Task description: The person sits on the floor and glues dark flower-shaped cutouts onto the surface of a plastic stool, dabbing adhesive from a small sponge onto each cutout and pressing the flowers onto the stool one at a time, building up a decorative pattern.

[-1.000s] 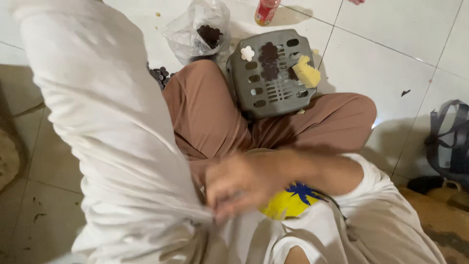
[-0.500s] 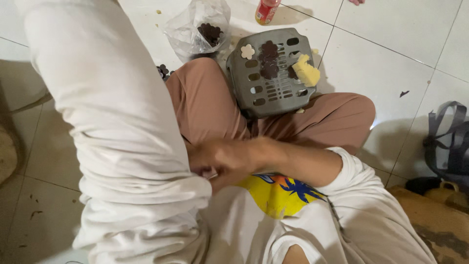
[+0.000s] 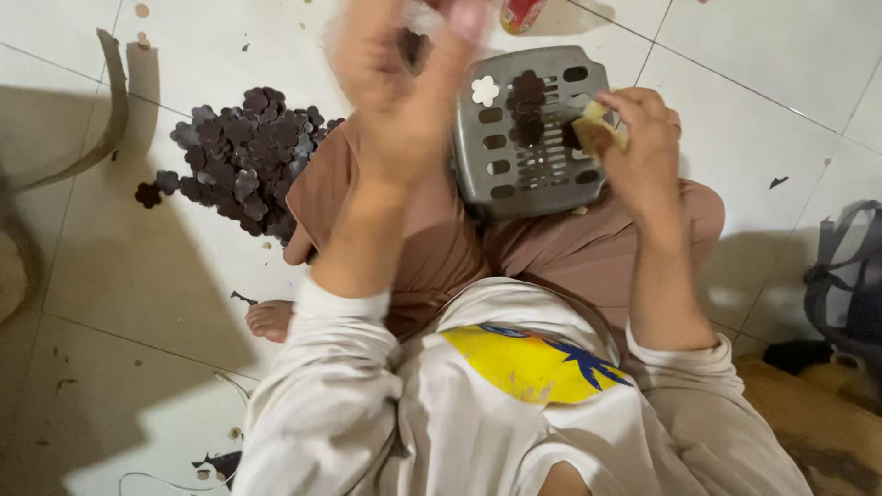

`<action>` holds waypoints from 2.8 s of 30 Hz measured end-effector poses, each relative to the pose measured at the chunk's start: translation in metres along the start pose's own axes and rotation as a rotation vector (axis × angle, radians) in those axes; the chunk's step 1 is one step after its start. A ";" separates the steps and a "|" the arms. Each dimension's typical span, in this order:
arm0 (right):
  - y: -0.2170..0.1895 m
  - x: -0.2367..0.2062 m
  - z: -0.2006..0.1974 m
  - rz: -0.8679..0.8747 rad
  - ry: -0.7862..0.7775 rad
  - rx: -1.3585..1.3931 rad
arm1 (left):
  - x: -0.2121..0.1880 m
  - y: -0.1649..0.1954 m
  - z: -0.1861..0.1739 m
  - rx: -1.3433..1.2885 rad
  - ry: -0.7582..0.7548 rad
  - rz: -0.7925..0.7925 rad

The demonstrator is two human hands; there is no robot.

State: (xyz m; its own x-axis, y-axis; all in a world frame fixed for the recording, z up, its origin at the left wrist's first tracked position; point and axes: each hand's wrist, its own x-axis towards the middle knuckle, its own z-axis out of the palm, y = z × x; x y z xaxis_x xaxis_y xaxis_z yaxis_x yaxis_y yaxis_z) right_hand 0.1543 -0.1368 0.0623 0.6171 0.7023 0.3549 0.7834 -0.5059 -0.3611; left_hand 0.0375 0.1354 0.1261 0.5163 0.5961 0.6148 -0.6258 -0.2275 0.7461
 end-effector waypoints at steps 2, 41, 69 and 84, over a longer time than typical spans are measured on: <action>0.023 -0.011 0.015 0.058 -0.022 0.004 | -0.034 -0.027 0.031 0.081 -0.123 -0.123; 0.008 -0.028 0.068 0.177 0.085 -0.006 | -0.139 -0.129 0.087 0.816 -0.482 -0.155; 0.007 -0.023 0.017 0.714 0.088 0.866 | -0.134 -0.122 0.091 0.164 -0.392 -0.284; 0.006 -0.014 0.002 0.765 0.105 1.087 | -0.140 -0.144 0.089 -0.460 -0.458 -0.775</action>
State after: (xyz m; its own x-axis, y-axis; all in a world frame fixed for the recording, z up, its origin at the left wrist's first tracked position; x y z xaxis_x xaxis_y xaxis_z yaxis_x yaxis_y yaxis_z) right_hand 0.1505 -0.1488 0.0536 0.9132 0.3562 -0.1980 -0.1875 -0.0641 -0.9802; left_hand 0.1071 0.0165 -0.0450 0.9903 0.0792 0.1138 -0.1378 0.4732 0.8701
